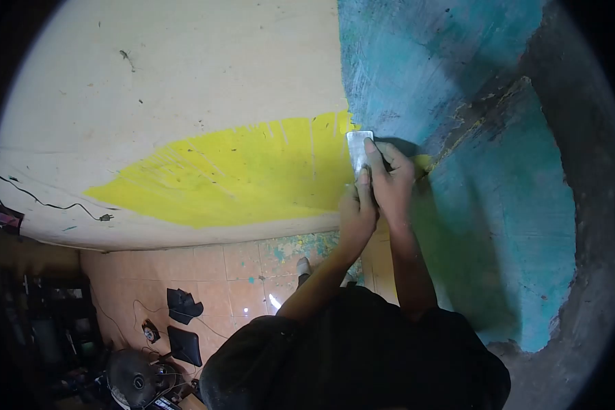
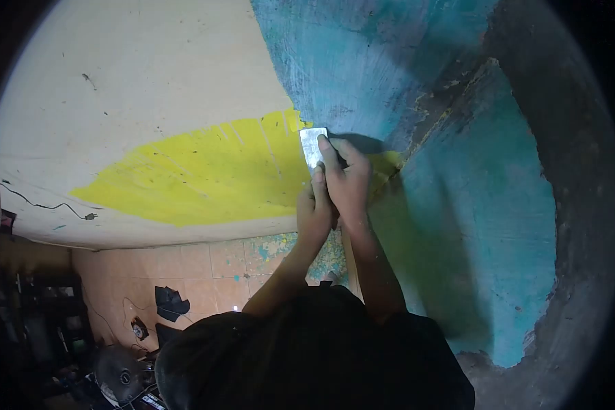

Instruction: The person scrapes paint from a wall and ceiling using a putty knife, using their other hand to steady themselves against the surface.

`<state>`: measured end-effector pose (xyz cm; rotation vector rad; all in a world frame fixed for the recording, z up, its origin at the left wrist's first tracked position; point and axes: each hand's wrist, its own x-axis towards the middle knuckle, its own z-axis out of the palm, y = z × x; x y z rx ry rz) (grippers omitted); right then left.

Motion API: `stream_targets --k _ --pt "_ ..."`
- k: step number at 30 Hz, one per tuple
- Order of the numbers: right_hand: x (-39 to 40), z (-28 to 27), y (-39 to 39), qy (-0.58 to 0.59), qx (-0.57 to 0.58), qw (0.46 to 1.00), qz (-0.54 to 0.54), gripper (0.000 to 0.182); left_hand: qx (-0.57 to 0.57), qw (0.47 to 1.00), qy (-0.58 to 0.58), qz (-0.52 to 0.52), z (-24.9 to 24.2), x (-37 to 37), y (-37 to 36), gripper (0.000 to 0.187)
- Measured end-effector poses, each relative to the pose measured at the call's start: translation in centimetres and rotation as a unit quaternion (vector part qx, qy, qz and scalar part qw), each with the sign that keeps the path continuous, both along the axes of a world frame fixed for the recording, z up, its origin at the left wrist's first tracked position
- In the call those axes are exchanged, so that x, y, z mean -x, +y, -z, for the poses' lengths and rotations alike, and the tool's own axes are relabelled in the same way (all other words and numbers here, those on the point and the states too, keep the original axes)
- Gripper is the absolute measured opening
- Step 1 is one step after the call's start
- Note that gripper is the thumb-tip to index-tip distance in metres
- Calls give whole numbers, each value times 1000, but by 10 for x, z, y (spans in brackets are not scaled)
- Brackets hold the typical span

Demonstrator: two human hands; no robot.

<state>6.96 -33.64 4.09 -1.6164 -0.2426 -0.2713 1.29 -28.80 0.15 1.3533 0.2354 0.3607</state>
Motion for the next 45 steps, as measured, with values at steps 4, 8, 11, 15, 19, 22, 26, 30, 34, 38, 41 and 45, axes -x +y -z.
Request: stream_targets --k 4,8,11,15,19,22,26,30,34,38,41,45 --pt "-7 9 3 -37 -15 999 -6 21 -31 999 35 -1 -4 -1 8 53" --pt "-5 -5 3 -5 -10 1000 -22 22 -5 999 43 20 -11 2 7 56" --pt "-2 9 4 14 -22 999 -33 21 -32 999 35 1 11 2 10 56" --pt "-10 -11 13 -77 -19 997 4 21 -92 995 27 8 -19 -5 26 54" --pt "-14 -35 13 -76 -44 996 -27 24 -97 995 22 -15 -32 -10 21 52" --pt "-11 5 7 -41 -24 998 -35 26 -83 996 30 19 17 -4 21 49" --pt "6 43 5 71 -12 995 -69 29 61 992 89 66 19 18 26 42" --pt "11 41 1 49 39 993 -97 31 62 992 80 69 23 16 30 43" --pt "19 40 2 7 18 996 -82 30 97 991 47 81 27 17 22 44" --pt "17 41 -4 -42 69 995 -62 29 91 991 52 83 21 12 12 53" --pt "12 27 -10 -54 168 984 -8 26 122 988 52 84 17 5 -1 60" --pt "13 13 -15 -52 178 982 -19 24 136 989 7 58 20 -3 -14 64"
